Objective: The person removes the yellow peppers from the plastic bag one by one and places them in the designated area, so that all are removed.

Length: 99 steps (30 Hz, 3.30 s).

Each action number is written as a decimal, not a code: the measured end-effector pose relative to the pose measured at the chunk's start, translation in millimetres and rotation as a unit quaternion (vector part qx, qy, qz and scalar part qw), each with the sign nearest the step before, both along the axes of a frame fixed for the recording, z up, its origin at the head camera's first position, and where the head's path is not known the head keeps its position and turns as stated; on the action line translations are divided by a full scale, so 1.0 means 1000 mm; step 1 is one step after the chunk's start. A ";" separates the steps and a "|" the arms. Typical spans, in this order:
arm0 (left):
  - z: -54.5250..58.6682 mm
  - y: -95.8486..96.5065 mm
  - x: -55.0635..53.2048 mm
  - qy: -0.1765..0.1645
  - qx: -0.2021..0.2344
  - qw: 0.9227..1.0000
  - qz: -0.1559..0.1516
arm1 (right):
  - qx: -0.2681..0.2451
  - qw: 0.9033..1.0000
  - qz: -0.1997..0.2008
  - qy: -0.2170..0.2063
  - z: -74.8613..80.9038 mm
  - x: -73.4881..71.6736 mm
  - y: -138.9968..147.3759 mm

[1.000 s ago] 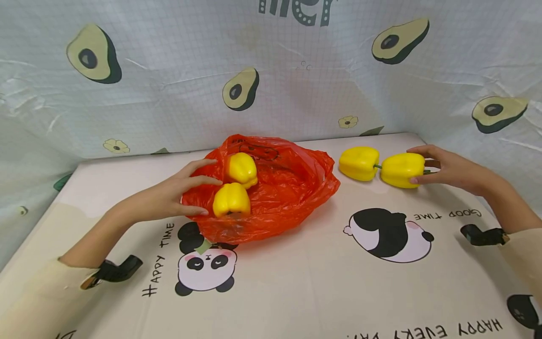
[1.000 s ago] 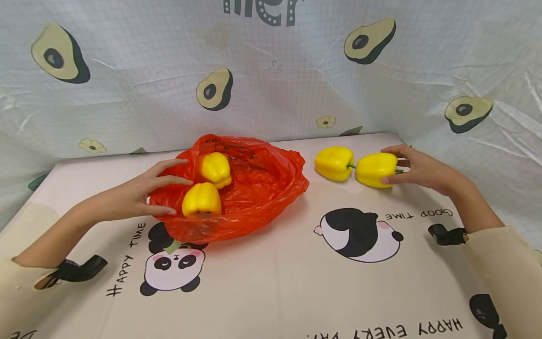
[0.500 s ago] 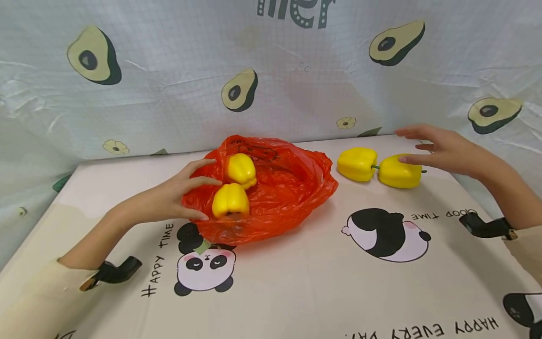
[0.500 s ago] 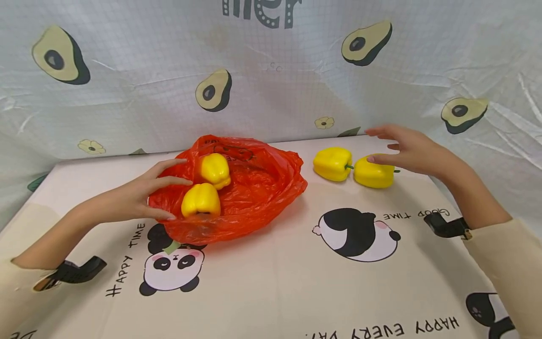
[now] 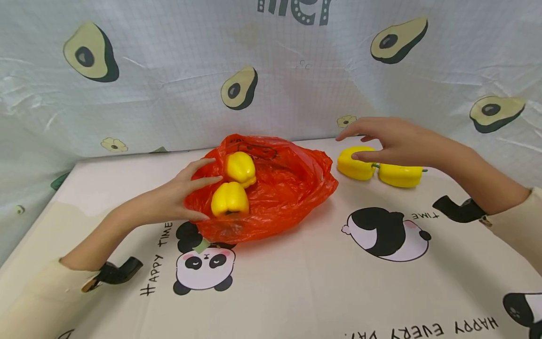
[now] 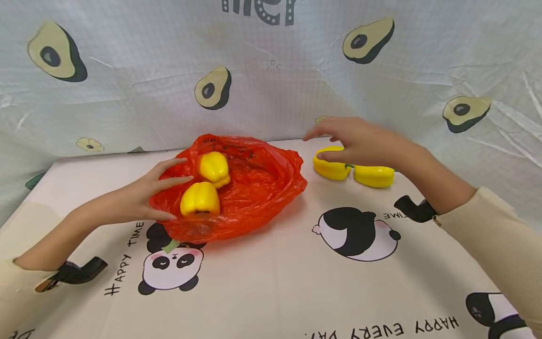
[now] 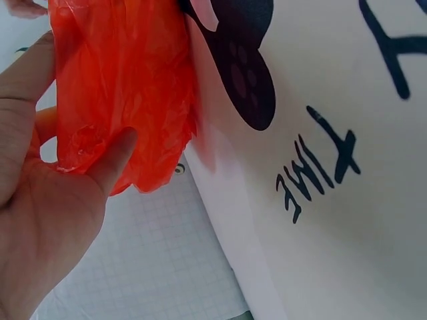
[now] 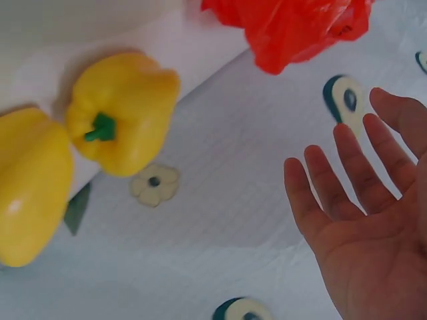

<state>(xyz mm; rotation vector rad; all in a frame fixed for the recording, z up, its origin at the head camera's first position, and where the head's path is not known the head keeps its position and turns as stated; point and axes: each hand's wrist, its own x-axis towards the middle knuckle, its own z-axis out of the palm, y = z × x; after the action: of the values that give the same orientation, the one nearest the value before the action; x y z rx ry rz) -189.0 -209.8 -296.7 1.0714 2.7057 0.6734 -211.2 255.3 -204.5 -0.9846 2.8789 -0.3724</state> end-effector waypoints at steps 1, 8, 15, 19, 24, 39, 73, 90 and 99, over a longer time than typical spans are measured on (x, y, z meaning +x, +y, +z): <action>0.000 0.000 0.000 0.000 0.001 1.000 0.000 | 0.000 1.000 0.008 -0.003 0.002 0.000 -0.006; -0.001 0.000 0.000 0.001 0.006 1.000 -0.001 | -0.004 0.997 0.064 -0.029 0.009 -0.005 -0.037; -0.003 -0.003 0.002 0.001 0.001 1.000 0.000 | 0.025 0.996 0.086 -0.031 0.008 -0.009 -0.059; -0.003 -0.004 0.002 -0.001 0.007 1.000 0.001 | 0.033 0.994 0.099 -0.041 0.007 -0.009 -0.068; -0.004 -0.002 0.000 0.001 0.012 1.000 -0.008 | 0.045 0.991 0.113 -0.059 0.006 -0.007 -0.077; -0.005 -0.003 -0.001 0.006 0.015 1.000 -0.010 | 0.061 0.978 0.185 -0.067 0.010 -0.004 -0.109; -0.003 -0.005 -0.004 -0.010 0.009 1.000 -0.004 | 0.121 0.964 0.219 -0.089 0.000 -0.053 -0.175; -0.003 -0.004 -0.005 -0.013 0.009 1.000 0.001 | 0.083 0.962 0.226 -0.125 -0.018 -0.094 -0.204; -0.003 -0.002 -0.005 -0.009 0.011 1.000 -0.003 | 0.055 0.962 0.210 -0.163 -0.040 -0.110 -0.207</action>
<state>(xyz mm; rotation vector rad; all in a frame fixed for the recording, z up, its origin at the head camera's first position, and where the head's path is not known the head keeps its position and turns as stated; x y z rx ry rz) -193.9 -212.3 -299.6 1.0742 2.6852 0.7091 -320.9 48.2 -244.2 -1.3294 2.2968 -0.3014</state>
